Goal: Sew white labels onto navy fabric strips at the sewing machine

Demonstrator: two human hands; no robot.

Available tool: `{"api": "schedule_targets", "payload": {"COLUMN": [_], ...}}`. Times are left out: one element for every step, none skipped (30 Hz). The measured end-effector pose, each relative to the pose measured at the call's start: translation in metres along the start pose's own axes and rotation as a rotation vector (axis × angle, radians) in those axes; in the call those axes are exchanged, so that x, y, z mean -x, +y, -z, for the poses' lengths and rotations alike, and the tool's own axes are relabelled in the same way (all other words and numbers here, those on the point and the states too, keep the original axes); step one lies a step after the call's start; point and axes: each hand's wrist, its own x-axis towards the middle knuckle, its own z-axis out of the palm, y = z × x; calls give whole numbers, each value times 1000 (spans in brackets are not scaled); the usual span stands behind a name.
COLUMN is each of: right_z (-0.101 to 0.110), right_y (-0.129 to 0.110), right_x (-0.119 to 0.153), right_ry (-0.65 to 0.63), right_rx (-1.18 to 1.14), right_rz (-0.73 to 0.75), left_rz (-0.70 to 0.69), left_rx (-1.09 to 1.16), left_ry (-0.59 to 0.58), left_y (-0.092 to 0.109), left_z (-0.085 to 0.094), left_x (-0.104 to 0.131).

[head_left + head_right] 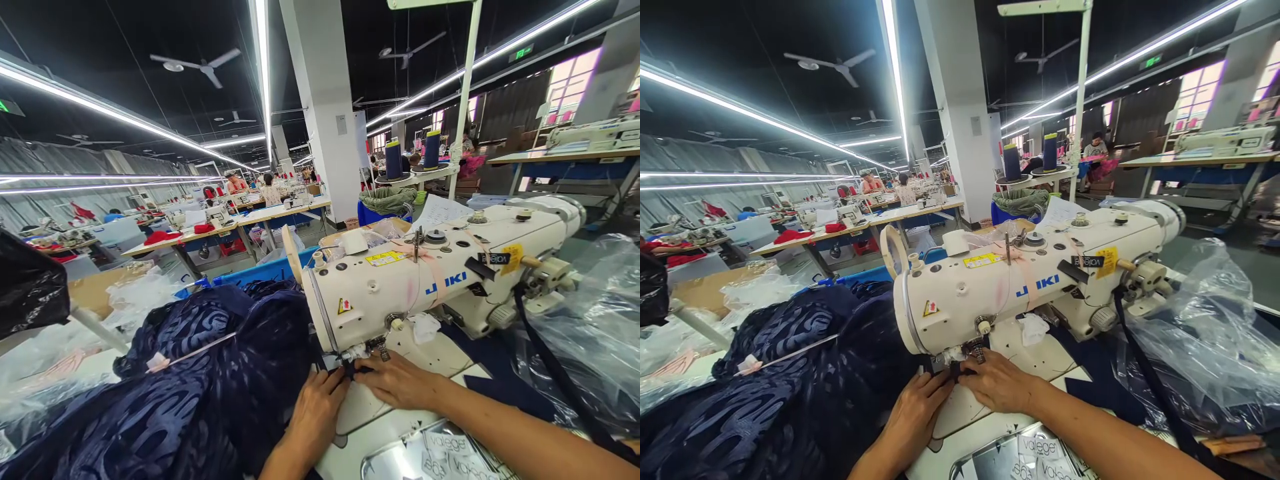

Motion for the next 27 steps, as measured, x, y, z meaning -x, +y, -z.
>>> {"api": "schedule_targets", "payload": {"right_z": [0,0,1,1,2,2,3,3,4,4,4,3,2,1,0,-1,-2,-2,-2,-2,-2,-2,-3,-3,-4,-5,-7], "right_y": [0,-1,-1,-2,-3,-4,-5,-7,-8,-9,-10,-10,-10,-10,-10,-10,-9,-8,-7,-6,-5,-4,-3,-1,0,1,2], "right_x": [0,0,0,0,-1,-2,-2,-3,-4,-5,-6,-7,-7,-7,-7,-7,-6,-6,-6,-5,-5,-4,-4,-4,-3,-3,-3], "right_ry": [1,3,4,5,5,3,-2,-6,-10,-11,-11,-9,-8,-11,-14,-20,-25,-29,-32,-35,-36,-36,-38,-41,-44,-43,-34], "right_rx": [2,4,6,11,19,30,45,63,80,94,105,109,109,105,97,88,77,66,54,40,27,14,1,-10,-15,-13,-3], "right_rz": [1,1,3,5,7,8,7,4,-1,-8,-15,-24,-33,-44,-58,-76,-93,-110,-126,-137,-144,-150,-155,-163,-174,-190,-209], "left_rz": [2,6,10,14,16,16,17,21,26,32,41,51,58,65,73,82,89,97,104,110,114,118,121,120,120,120,123], "left_rx": [-8,-16,-26,-36,-47,-56,-64,-70,-75,-79,-84,-91,-99,-108,-116,-122,-125,-128,-132,-137,-143,-149,-155,-158,-161,-166,-176], "left_ry": [-5,-11,-18,-26,-37,-47,-55,-61,-65,-68,-69,-72,-78,-85,-89,-91,-91,-89,-88,-89,-91,-92,-89,-82,-70,-49,-21], "left_y": [1,2,3,5,6,8,9,11,12,14,15,16,17,18,18,18,18,18,18,18,18,19,19,19,19,20,20], "left_z": [0,0,0,0,-1,-1,0,0,1,1,2,2,2,1,0,-1,-2,-3,-3,-4,-4,-4,-4,-4,-4,-5,-6], "left_x": [0,1,1,1,2,2,1,1,0,0,-1,-1,-2,-2,-2,-2,-2,-2,-2,-3,-3,-4,-5,-5,-6,-7,-8]}}
